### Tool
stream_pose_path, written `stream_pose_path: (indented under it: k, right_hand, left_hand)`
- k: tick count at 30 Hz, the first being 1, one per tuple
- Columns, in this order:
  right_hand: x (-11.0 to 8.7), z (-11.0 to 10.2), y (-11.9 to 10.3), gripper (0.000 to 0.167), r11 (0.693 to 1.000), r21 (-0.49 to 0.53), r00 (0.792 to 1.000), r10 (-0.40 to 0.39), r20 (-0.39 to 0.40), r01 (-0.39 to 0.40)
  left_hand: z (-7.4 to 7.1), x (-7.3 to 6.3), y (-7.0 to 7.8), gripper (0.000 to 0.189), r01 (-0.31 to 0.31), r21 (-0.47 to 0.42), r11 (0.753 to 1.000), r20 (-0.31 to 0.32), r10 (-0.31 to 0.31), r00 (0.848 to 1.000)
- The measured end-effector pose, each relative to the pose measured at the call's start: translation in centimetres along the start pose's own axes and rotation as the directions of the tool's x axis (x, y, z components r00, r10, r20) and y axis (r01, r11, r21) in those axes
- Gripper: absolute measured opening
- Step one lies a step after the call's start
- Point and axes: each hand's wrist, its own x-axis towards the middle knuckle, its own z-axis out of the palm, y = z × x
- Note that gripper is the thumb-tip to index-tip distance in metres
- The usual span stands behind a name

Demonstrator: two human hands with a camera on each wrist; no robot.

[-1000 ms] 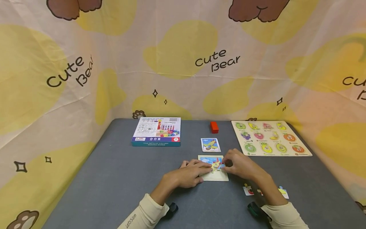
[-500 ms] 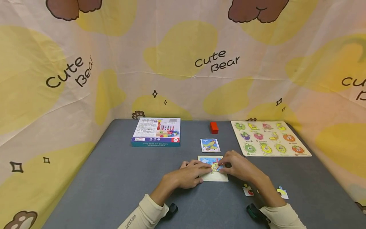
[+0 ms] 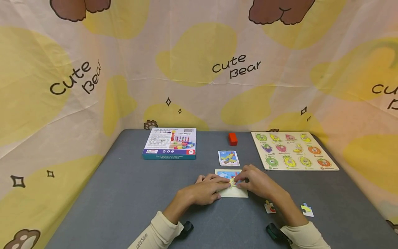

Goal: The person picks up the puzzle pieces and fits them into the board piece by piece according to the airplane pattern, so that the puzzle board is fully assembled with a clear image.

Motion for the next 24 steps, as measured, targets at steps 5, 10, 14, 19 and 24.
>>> stream_pose_path:
  k: [5, 10, 14, 19, 24]
  right_hand:
    - [-0.1, -0.39, 0.13, 0.015, 0.999, 0.024, 0.999, 0.04, 0.013, -0.04]
    - [-0.11, -0.67, 0.63, 0.019, 0.992, 0.043, 0.993, 0.121, 0.017, -0.121]
    - [0.11, -0.59, 0.85, 0.019, 0.991, 0.04, 0.992, 0.13, 0.006, -0.13]
    - [0.18, -0.5, 0.7, 0.019, 0.985, 0.047, 0.986, 0.167, -0.004, -0.167]
    - [0.22, -0.27, 0.58, 0.02, 0.976, 0.065, 0.978, 0.207, -0.01, -0.206]
  left_hand:
    - [-0.04, -0.01, 0.03, 0.054, 0.007, -0.012, 1.0, 0.008, -0.007, 1.0]
    - [-0.09, 0.03, 0.04, 0.054, 0.009, -0.024, 1.0, 0.01, -0.009, 1.0]
    - [-0.05, 0.08, 0.01, 0.054, 0.011, -0.026, 1.0, 0.008, -0.01, 1.0]
    - [-0.05, 0.22, 0.17, 0.051, 0.008, -0.028, 1.0, -0.014, -0.008, 1.0]
    - [0.27, 0.54, 0.46, 0.051, 0.005, -0.005, 1.0, -0.03, -0.005, 1.0]
